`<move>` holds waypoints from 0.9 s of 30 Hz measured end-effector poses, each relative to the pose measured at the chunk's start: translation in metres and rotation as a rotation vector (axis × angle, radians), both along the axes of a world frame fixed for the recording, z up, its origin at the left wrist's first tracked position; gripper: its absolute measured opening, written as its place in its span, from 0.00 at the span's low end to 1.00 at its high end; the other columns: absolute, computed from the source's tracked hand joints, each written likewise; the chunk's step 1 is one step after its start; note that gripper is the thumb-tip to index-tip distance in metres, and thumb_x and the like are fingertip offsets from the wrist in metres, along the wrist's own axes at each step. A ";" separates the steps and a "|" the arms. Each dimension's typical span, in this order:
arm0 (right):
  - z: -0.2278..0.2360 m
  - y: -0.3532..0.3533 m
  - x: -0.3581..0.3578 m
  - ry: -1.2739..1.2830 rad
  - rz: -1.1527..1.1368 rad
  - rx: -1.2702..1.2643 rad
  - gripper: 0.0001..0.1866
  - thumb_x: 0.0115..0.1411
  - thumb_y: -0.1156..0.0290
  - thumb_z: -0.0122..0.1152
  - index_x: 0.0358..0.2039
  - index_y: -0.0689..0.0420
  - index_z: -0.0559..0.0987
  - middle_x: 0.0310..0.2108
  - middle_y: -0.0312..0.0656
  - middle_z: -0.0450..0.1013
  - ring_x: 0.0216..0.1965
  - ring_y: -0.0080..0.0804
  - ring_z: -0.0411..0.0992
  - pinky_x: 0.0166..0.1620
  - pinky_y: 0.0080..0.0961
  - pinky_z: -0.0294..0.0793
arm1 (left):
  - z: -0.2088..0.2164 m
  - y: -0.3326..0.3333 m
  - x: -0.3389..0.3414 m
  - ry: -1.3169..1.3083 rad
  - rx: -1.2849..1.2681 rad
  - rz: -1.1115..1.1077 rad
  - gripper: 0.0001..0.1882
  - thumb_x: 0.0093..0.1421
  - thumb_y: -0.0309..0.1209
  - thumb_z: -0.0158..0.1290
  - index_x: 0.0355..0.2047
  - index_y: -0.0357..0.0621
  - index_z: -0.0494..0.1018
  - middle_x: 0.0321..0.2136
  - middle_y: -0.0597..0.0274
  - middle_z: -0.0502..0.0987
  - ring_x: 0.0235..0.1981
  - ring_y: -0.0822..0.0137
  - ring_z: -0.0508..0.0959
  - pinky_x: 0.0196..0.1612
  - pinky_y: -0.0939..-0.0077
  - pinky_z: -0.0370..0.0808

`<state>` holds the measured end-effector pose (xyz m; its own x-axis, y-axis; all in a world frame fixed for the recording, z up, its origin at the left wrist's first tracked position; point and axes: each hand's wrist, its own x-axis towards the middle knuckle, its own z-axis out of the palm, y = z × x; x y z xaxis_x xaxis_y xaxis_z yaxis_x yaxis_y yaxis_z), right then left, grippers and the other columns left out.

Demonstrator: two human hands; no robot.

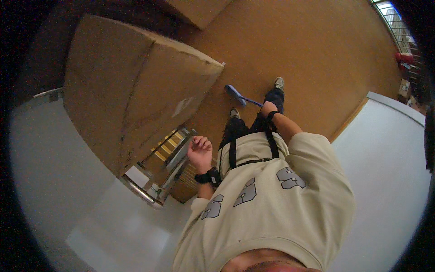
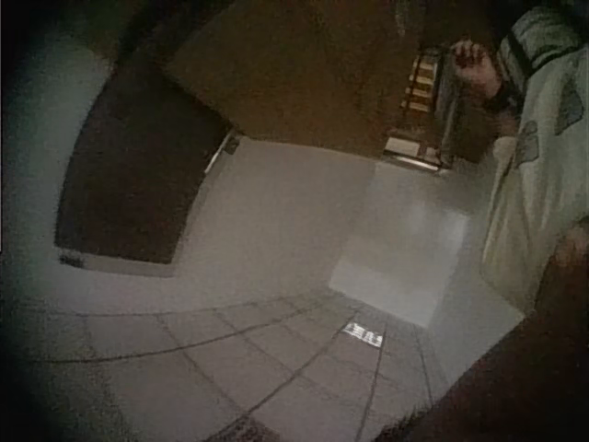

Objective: The person sweeps a wooden floor using a blue broom, moving debris into a pile. The person navigates around stacked cardboard boxes and a fire extinguisher while sweeping a landing area and a staircase.

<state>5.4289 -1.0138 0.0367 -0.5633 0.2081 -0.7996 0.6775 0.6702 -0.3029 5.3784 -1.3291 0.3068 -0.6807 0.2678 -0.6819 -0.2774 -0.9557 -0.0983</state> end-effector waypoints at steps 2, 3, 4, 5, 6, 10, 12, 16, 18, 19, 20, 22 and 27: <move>-0.006 0.053 -0.004 -0.045 -0.020 0.041 0.16 0.55 0.60 0.57 0.32 0.62 0.79 0.34 0.51 0.76 0.36 0.47 0.75 0.37 0.39 0.75 | 0.000 0.038 0.000 -0.008 -0.018 0.021 0.06 0.60 0.31 0.43 0.32 0.41 0.65 0.24 0.64 0.64 0.24 0.69 0.62 0.28 0.73 0.60; -0.012 0.065 -0.005 -0.047 -0.034 0.065 0.15 0.55 0.61 0.57 0.32 0.62 0.79 0.35 0.51 0.76 0.36 0.47 0.75 0.38 0.39 0.75 | -0.002 0.043 0.002 -0.014 -0.008 0.034 0.06 0.60 0.31 0.43 0.33 0.41 0.65 0.25 0.65 0.64 0.24 0.69 0.62 0.27 0.73 0.60; -0.013 0.089 -0.010 -0.079 -0.049 0.087 0.14 0.55 0.62 0.57 0.32 0.62 0.79 0.35 0.51 0.76 0.37 0.47 0.75 0.38 0.39 0.76 | 0.002 0.062 0.002 -0.023 -0.006 0.045 0.06 0.60 0.31 0.43 0.33 0.41 0.65 0.25 0.65 0.64 0.24 0.69 0.62 0.27 0.73 0.60; -0.015 0.118 -0.012 -0.071 -0.067 0.121 0.14 0.55 0.63 0.56 0.32 0.61 0.79 0.36 0.50 0.76 0.38 0.46 0.76 0.39 0.40 0.76 | 0.002 0.085 0.004 -0.030 -0.011 0.040 0.06 0.60 0.31 0.43 0.33 0.41 0.66 0.25 0.65 0.64 0.24 0.69 0.62 0.27 0.73 0.60; -0.015 0.144 -0.014 -0.091 -0.083 0.162 0.13 0.56 0.64 0.56 0.33 0.61 0.80 0.38 0.49 0.76 0.39 0.46 0.76 0.39 0.40 0.76 | 0.003 0.107 0.008 -0.041 -0.014 0.035 0.06 0.60 0.31 0.44 0.33 0.41 0.66 0.25 0.65 0.64 0.24 0.70 0.62 0.27 0.73 0.60; -0.012 0.261 -0.031 -0.115 -0.004 0.219 0.11 0.56 0.66 0.55 0.33 0.60 0.80 0.38 0.49 0.77 0.41 0.46 0.76 0.41 0.38 0.76 | 0.011 0.178 0.024 -0.038 -0.023 -0.029 0.07 0.60 0.31 0.44 0.33 0.41 0.66 0.25 0.65 0.64 0.24 0.69 0.62 0.27 0.73 0.60; -0.011 0.302 -0.043 -0.068 -0.080 0.331 0.14 0.56 0.60 0.56 0.33 0.58 0.81 0.36 0.51 0.77 0.41 0.47 0.75 0.41 0.40 0.75 | 0.016 0.194 0.025 -0.025 -0.063 0.019 0.06 0.59 0.31 0.44 0.33 0.41 0.67 0.25 0.64 0.65 0.24 0.68 0.63 0.27 0.74 0.61; -0.006 0.372 -0.077 0.017 0.073 0.404 0.13 0.57 0.63 0.54 0.33 0.59 0.80 0.36 0.49 0.77 0.39 0.46 0.76 0.40 0.39 0.76 | 0.027 0.222 0.026 -0.011 -0.099 0.066 0.06 0.59 0.30 0.44 0.31 0.41 0.68 0.24 0.65 0.65 0.24 0.69 0.63 0.27 0.75 0.61; -0.003 0.382 -0.098 0.047 0.077 0.426 0.13 0.57 0.65 0.52 0.33 0.59 0.80 0.36 0.49 0.77 0.38 0.46 0.76 0.39 0.39 0.76 | 0.030 0.228 0.025 -0.040 -0.093 0.064 0.08 0.59 0.31 0.43 0.30 0.40 0.69 0.24 0.65 0.65 0.24 0.70 0.63 0.27 0.77 0.61; 0.000 0.384 -0.105 0.042 0.048 0.421 0.13 0.57 0.65 0.52 0.33 0.60 0.80 0.36 0.49 0.77 0.38 0.46 0.76 0.39 0.39 0.76 | 0.032 0.231 0.024 -0.042 -0.095 0.067 0.08 0.59 0.31 0.43 0.31 0.40 0.69 0.24 0.65 0.65 0.24 0.70 0.63 0.27 0.77 0.61; 0.001 0.385 -0.113 0.049 0.013 0.439 0.13 0.57 0.66 0.51 0.33 0.60 0.80 0.36 0.49 0.77 0.37 0.46 0.76 0.38 0.39 0.76 | 0.033 0.234 0.024 -0.044 -0.095 0.069 0.08 0.59 0.31 0.43 0.31 0.40 0.69 0.24 0.65 0.65 0.25 0.70 0.63 0.27 0.77 0.61; 0.003 0.382 -0.122 0.172 -0.083 0.380 0.13 0.58 0.67 0.49 0.32 0.62 0.79 0.33 0.53 0.77 0.35 0.49 0.76 0.37 0.41 0.75 | 0.034 0.238 0.023 -0.039 -0.092 0.070 0.08 0.59 0.31 0.43 0.31 0.40 0.69 0.24 0.65 0.65 0.25 0.71 0.63 0.27 0.77 0.61; 0.007 0.379 -0.135 0.107 -0.206 0.306 0.15 0.59 0.63 0.51 0.36 0.63 0.78 0.36 0.53 0.76 0.37 0.48 0.75 0.39 0.42 0.75 | 0.032 0.239 0.018 -0.041 -0.067 0.115 0.06 0.60 0.31 0.43 0.31 0.41 0.66 0.25 0.65 0.64 0.24 0.69 0.62 0.27 0.75 0.60</move>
<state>5.2935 -0.6350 0.0440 -0.5617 0.5457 -0.6219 0.7828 0.5938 -0.1860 5.3965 -1.0902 0.3387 -0.6753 0.1424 -0.7236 -0.1623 -0.9858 -0.0425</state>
